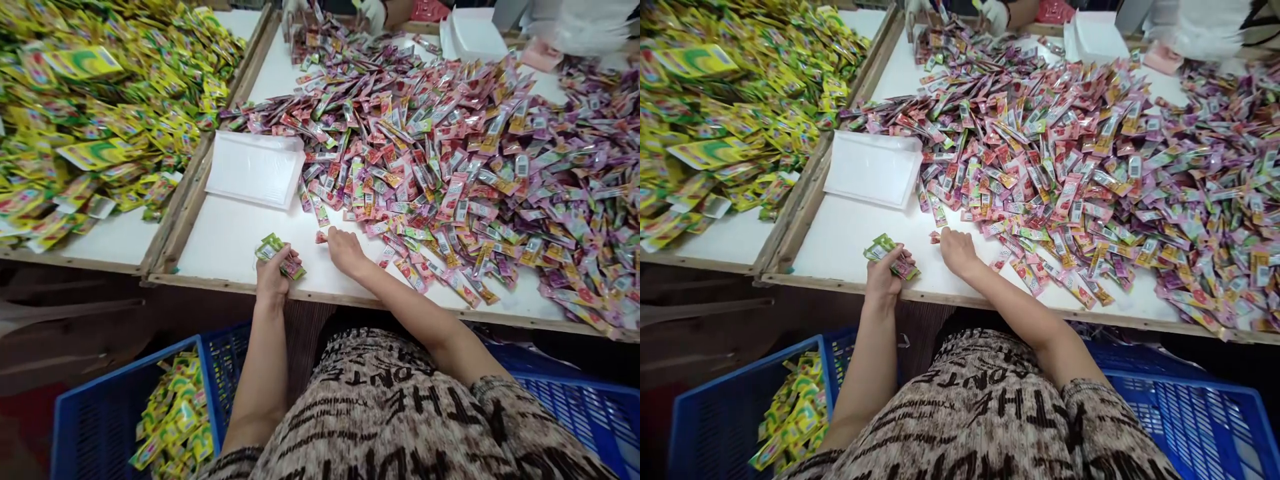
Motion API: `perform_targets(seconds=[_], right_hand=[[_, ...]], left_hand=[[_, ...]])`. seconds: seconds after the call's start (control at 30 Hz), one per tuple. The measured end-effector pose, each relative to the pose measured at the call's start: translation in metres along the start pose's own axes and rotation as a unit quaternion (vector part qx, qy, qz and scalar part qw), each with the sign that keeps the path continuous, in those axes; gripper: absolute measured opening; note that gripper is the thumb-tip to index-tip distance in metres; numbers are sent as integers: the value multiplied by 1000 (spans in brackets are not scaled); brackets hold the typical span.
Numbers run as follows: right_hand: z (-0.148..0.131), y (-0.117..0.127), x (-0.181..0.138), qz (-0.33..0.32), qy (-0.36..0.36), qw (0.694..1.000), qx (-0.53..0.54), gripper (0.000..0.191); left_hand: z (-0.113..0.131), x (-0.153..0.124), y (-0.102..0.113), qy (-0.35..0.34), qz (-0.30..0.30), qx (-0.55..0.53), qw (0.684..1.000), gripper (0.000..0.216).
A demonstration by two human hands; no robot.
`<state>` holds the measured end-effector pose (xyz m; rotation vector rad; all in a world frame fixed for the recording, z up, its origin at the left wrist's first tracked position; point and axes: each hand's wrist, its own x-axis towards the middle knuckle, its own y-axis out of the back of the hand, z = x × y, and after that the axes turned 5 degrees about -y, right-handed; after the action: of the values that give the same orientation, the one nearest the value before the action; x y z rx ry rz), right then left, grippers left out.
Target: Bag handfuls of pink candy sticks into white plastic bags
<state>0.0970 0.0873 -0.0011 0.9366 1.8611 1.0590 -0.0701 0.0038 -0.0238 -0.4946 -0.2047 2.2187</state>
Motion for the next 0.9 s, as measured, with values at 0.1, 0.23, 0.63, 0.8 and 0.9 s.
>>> perform_targets(seconds=[0.1,0.23,0.63,0.8,0.9], right_hand=[[38,22,-1,33,-20,996,76,31],[101,58,14,131,-105,986,8,31],[139,125,-22,185,46,945,264,28],[114,65,-71,-92,136,983,84,13],[107,34,-79,-78,146,986,-6,25]], left_hand=[[-1,-4,-2,-1,-22,13,1000,32],[0,-7,-4,-1,-38,32,999,32],[1,-5,-4,6,-34,46,998,30],[-1,-4,-4,5,-49,47,998,27],[-1,-4,-5,6,-40,50,998,29]])
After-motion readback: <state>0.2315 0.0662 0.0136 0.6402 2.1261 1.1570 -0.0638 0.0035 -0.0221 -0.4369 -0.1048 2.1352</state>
